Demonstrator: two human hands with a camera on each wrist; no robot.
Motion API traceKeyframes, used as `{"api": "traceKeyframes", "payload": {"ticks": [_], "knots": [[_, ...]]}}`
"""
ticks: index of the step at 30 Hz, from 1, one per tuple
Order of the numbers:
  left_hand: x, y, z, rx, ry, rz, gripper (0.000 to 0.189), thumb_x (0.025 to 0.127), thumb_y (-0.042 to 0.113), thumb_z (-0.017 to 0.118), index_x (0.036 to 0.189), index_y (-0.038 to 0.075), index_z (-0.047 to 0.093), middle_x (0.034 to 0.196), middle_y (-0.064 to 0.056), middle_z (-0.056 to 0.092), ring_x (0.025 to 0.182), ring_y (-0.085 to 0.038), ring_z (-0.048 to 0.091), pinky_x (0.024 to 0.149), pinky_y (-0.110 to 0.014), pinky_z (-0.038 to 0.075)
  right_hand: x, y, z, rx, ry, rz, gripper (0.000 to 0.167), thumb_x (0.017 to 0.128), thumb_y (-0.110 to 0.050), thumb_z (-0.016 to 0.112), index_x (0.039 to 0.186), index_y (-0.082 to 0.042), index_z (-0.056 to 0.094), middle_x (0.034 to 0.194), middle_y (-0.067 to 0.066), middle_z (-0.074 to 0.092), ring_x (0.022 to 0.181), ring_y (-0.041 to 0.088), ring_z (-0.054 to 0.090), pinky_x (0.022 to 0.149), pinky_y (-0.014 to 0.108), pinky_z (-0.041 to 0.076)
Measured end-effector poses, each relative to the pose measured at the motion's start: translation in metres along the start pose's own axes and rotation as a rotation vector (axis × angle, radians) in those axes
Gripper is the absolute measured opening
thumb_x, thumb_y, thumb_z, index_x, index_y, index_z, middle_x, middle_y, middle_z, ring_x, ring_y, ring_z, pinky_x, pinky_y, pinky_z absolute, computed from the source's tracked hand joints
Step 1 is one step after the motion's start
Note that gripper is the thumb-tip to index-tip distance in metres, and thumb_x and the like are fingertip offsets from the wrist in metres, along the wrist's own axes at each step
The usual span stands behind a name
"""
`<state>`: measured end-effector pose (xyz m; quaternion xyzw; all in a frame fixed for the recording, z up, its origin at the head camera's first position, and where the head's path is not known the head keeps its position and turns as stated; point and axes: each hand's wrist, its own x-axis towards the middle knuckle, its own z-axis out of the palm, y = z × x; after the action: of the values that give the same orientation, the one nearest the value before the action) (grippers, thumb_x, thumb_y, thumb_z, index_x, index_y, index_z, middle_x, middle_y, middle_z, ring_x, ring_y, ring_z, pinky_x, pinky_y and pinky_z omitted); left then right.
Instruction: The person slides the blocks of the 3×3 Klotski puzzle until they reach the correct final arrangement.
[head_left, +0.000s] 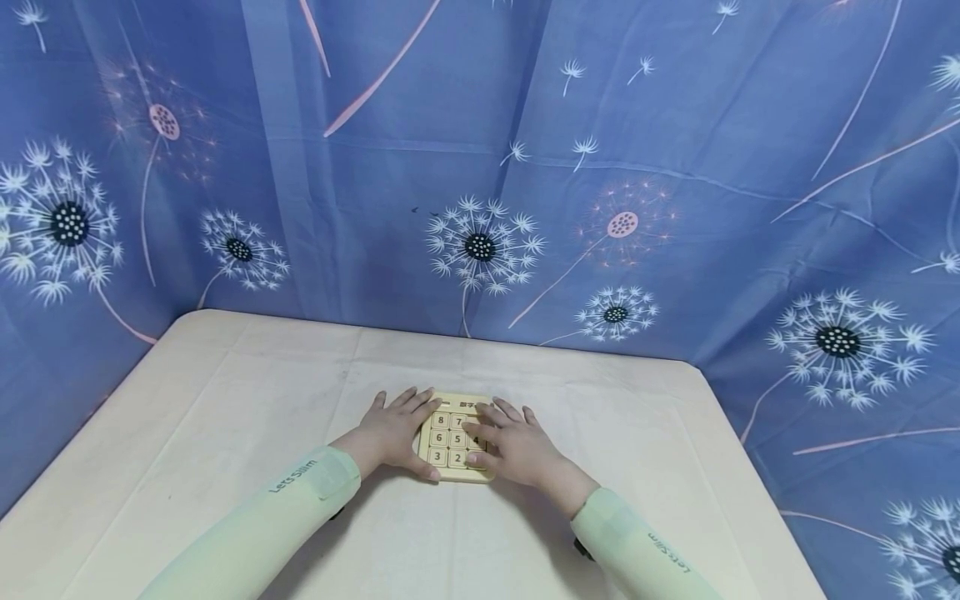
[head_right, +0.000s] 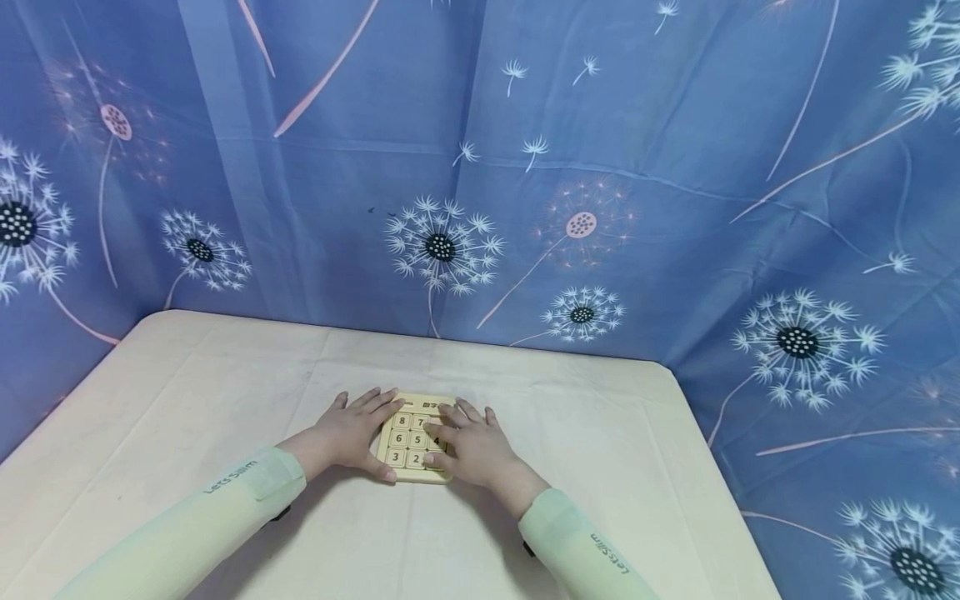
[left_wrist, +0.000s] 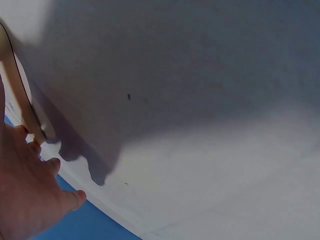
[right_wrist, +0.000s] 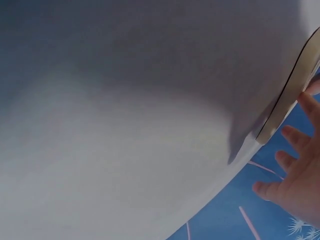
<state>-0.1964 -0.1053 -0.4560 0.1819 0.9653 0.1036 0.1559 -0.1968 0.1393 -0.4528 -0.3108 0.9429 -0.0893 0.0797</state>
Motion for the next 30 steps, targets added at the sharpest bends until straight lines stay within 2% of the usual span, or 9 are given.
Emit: {"api": "traceKeyframes", "payload": {"ticks": [12,19,30], "knots": [[-0.001,0.000,0.000,-0.020,0.005,0.000,0.122,0.067,0.071,0.083,0.162,0.016,0.030,0.173,-0.005,0.023,0.161,-0.034,0.021,0.128,-0.068,0.017,-0.004,0.000,-0.001,0.002,0.009,-0.006,0.056,0.101,-0.053,0.055,0.148,-0.025,0.056,0.163,0.011,0.043,0.153,0.043,0.034,0.117,0.077,0.030],[-0.002,0.001,-0.002,-0.015,0.004,0.001,0.122,0.067,0.072,0.082,0.162,0.016,0.030,0.173,-0.005,0.022,0.161,-0.034,0.020,0.128,-0.068,0.017,-0.019,0.003,-0.001,-0.001,0.033,-0.008,0.055,0.100,-0.051,0.057,0.147,-0.022,0.057,0.161,0.013,0.045,0.151,0.045,0.037,0.114,0.079,0.031],[-0.002,0.001,-0.001,-0.015,0.001,-0.002,0.121,0.068,0.071,0.083,0.162,0.016,0.030,0.173,-0.005,0.022,0.161,-0.033,0.020,0.128,-0.068,0.017,-0.039,0.002,-0.001,0.000,0.018,0.004,0.057,0.100,-0.054,0.056,0.147,-0.021,0.057,0.161,0.014,0.045,0.150,0.045,0.039,0.113,0.079,0.033]]}}
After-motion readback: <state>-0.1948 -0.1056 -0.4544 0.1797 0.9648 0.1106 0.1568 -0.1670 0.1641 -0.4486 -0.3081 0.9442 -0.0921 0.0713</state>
